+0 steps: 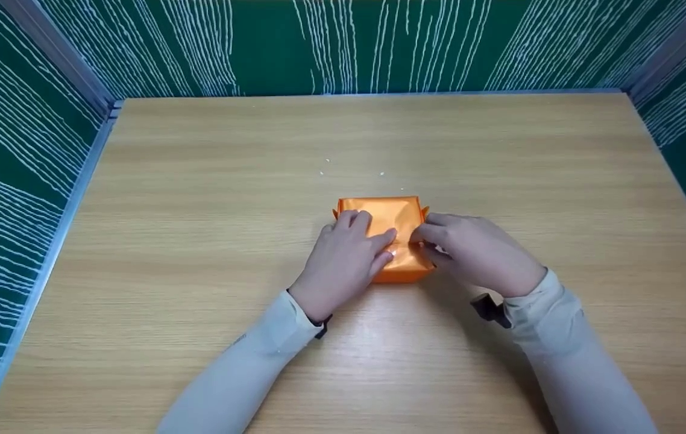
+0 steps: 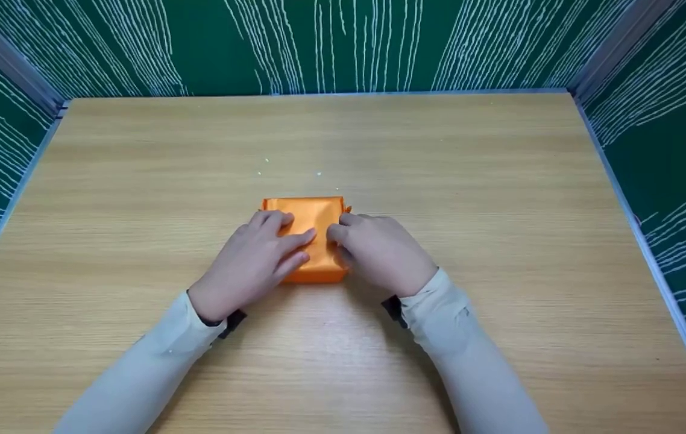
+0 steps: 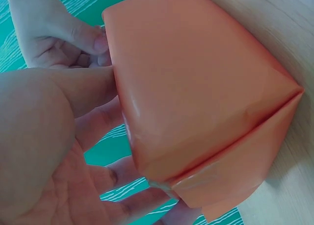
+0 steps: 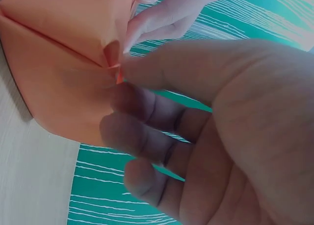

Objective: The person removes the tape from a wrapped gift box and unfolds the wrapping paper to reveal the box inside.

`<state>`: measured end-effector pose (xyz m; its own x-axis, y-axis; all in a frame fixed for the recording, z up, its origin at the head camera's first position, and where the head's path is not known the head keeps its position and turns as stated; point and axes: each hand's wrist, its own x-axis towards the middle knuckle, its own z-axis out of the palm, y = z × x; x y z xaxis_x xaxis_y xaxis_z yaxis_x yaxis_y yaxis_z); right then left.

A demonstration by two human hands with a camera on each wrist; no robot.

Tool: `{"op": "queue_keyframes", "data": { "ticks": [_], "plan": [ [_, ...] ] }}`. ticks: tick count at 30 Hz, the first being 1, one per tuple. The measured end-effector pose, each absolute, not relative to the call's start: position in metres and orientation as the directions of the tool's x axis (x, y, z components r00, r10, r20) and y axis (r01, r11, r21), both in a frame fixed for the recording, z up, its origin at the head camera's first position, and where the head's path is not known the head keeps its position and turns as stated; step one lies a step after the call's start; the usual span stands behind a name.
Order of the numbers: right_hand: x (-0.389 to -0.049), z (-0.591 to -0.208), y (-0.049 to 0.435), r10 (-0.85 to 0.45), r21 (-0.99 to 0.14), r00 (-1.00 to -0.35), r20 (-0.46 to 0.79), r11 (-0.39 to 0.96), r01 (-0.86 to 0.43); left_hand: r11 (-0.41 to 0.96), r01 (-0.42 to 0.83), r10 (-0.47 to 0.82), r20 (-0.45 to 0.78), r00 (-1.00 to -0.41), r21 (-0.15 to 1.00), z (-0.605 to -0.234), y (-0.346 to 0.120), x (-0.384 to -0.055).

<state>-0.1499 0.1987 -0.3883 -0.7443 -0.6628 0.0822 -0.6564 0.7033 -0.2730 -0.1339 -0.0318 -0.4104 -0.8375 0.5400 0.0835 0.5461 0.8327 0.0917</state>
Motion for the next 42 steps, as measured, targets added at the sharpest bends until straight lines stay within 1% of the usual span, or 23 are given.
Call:
{"op": "queue_keyframes", "data": {
  "ticks": [10,15,23,31,42],
  "plan": [
    [-0.1501,-0.3907,0.1988,-0.682,-0.257,-0.718,0.143,0.675,-0.692,0.835,0.546,0.541,0.079,-0.838,0.072,-0.4107,-0.031,-0.1339],
    [-0.1499,-0.3891,0.2009,-0.668,-0.26,-0.732,0.135,0.689,-0.676,0.836,0.544,0.539,0.081,-0.839,0.07,-0.4098,-0.03,-0.1341],
    [-0.1487,-0.3928,0.2012,-0.652,-0.298,-0.75,0.114,0.697,-0.652,0.832,0.55,0.542,0.101,-0.834,0.074,-0.4091,-0.0299,-0.1334],
    [-0.1497,-0.3974,0.1942,-0.607,-0.288,-0.789,0.098,0.741,-0.607,0.837,0.541,0.537,0.059,-0.841,0.08,-0.4082,-0.0303,-0.1312],
    [-0.1499,-0.3964,0.1946,-0.604,-0.307,-0.787,0.128,0.73,-0.61,0.839,0.538,0.534,0.074,-0.842,0.078,-0.4102,-0.0299,-0.1318]
  ]
}}
